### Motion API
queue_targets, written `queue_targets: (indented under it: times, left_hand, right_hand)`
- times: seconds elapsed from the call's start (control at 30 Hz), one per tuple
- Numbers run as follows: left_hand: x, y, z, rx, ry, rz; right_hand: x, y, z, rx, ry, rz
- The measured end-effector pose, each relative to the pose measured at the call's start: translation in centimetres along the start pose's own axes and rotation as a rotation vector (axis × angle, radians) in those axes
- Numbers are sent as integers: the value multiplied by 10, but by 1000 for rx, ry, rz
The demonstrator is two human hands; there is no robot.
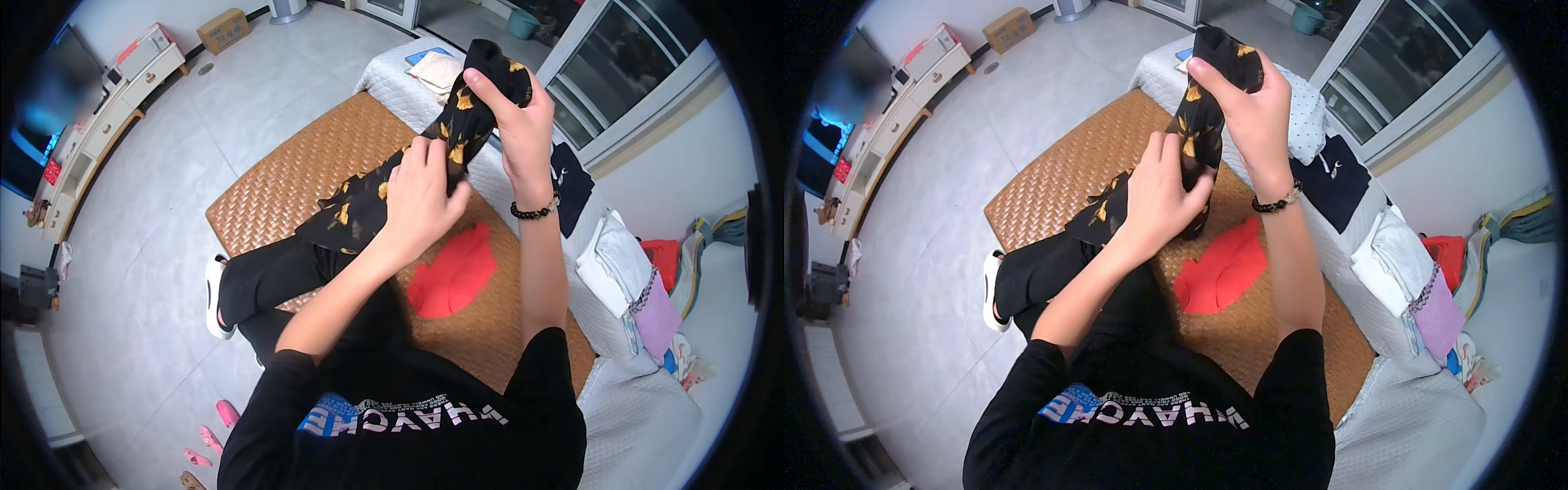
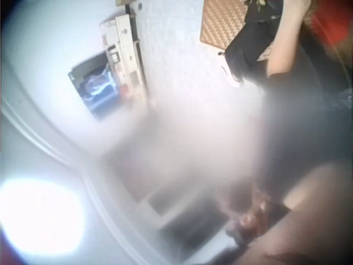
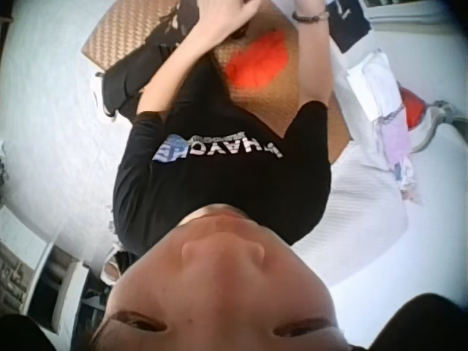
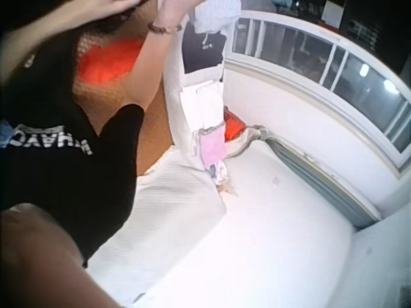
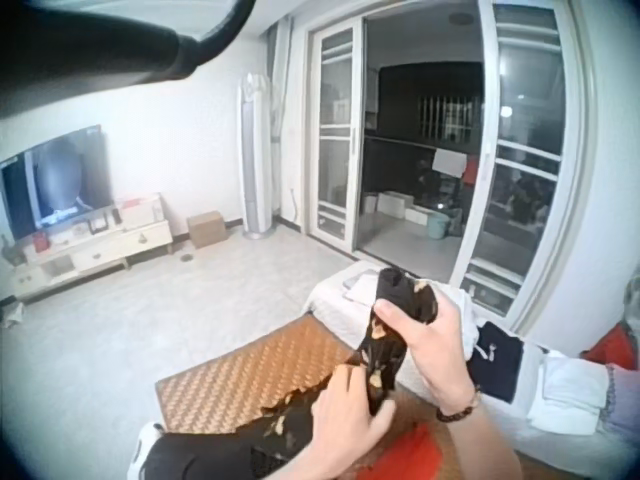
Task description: The person sits on a woven mat and folds several items of clothing by hand. They fold a striped towel, a purple towel, a white bra, and a black floral shirt, placing each finished item into a neat stack on the mat.
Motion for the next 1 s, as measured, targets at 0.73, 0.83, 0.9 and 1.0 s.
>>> queue_targets:
  times: [0.73, 0.83, 0.9, 1.0]
  left_hand:
    - [65, 71, 88, -263, 125, 219]
    - [66, 66, 90, -466, 155, 321]
    - [66, 64, 96, -534, 159, 385]
    - [69, 70, 106, -645, 282, 481]
  right_hand:
    - [-24, -38, 61, -406, -81, 195]
    - [-22, -43, 67, -246, -32, 121]
    - [-23, -42, 66, -238, -12, 52]
    - [-27, -34, 66, -286, 26, 4]
Point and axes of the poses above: each hand's wrist, its own x-axis towards the middle knuckle, its own z-axis out of the back of the hand, y = z × x, the point moved 1 cm from there along x, towards the middle knuckle, and after that the axes turned 8 degrees about -y, right-handed, at the moved point
